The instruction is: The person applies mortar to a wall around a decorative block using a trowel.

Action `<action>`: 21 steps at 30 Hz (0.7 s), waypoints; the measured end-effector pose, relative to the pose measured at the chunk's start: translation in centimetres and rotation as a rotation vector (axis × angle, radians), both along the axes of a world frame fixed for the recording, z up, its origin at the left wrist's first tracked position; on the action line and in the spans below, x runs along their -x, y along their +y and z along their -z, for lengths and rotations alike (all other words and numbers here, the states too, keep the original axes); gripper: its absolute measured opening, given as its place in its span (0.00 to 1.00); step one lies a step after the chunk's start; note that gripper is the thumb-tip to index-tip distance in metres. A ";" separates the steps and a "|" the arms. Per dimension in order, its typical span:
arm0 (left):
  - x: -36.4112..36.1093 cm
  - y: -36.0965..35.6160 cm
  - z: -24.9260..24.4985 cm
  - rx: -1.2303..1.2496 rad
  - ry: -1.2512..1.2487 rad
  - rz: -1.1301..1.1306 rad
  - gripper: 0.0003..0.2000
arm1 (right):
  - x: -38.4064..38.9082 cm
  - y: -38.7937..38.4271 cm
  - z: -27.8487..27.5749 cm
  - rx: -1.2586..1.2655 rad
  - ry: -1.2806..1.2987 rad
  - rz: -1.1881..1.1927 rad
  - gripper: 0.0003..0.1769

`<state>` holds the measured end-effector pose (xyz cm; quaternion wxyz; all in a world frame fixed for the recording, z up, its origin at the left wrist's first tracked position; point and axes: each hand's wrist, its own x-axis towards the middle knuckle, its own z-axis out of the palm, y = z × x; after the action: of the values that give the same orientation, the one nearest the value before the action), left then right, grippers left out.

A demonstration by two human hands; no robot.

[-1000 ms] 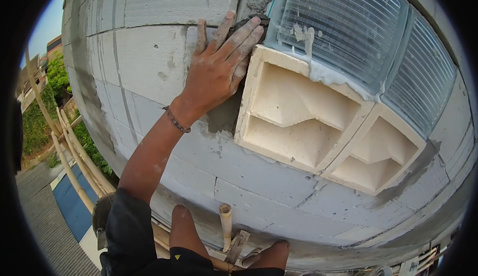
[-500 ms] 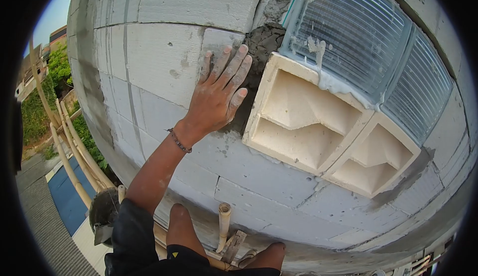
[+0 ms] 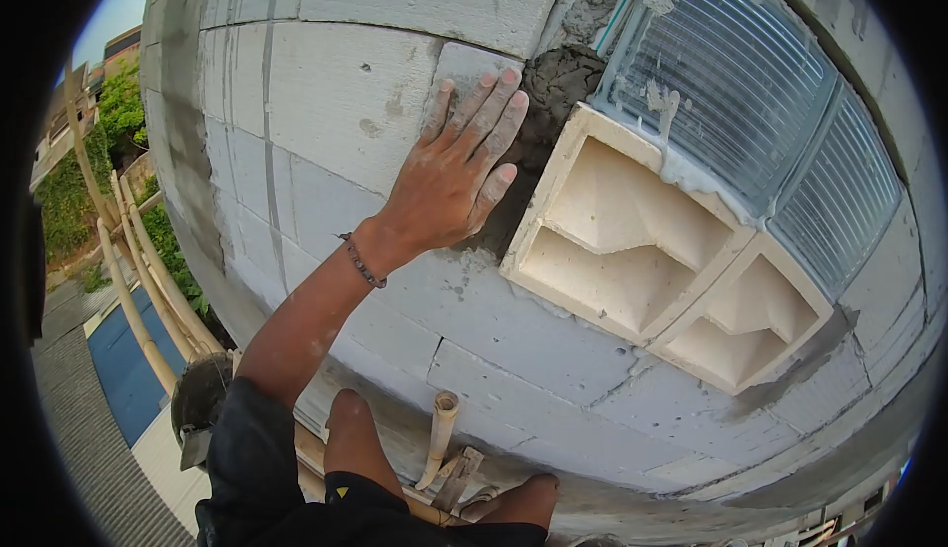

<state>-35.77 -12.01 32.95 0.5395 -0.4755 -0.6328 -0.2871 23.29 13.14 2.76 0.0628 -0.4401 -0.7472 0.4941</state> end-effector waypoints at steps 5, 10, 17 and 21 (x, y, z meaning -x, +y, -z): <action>-0.2 1.1 -0.4 0.076 0.078 -0.097 0.27 | -1.0 -0.8 -0.5 -0.002 0.004 0.014 0.25; -0.3 2.0 -1.0 0.090 0.141 -0.280 0.28 | -2.7 -1.3 -1.1 0.006 -0.003 0.052 0.25; -0.3 0.9 -1.5 0.097 0.171 -0.232 0.29 | -1.2 0.0 -0.1 0.003 -0.002 0.021 0.25; -0.4 0.8 -1.8 0.085 0.141 -0.165 0.29 | -1.1 -0.3 -0.2 0.005 0.006 0.011 0.26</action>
<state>-35.33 -11.16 34.72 0.5836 -0.4634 -0.6419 -0.1806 24.38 12.81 3.01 0.0667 -0.4430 -0.7433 0.4968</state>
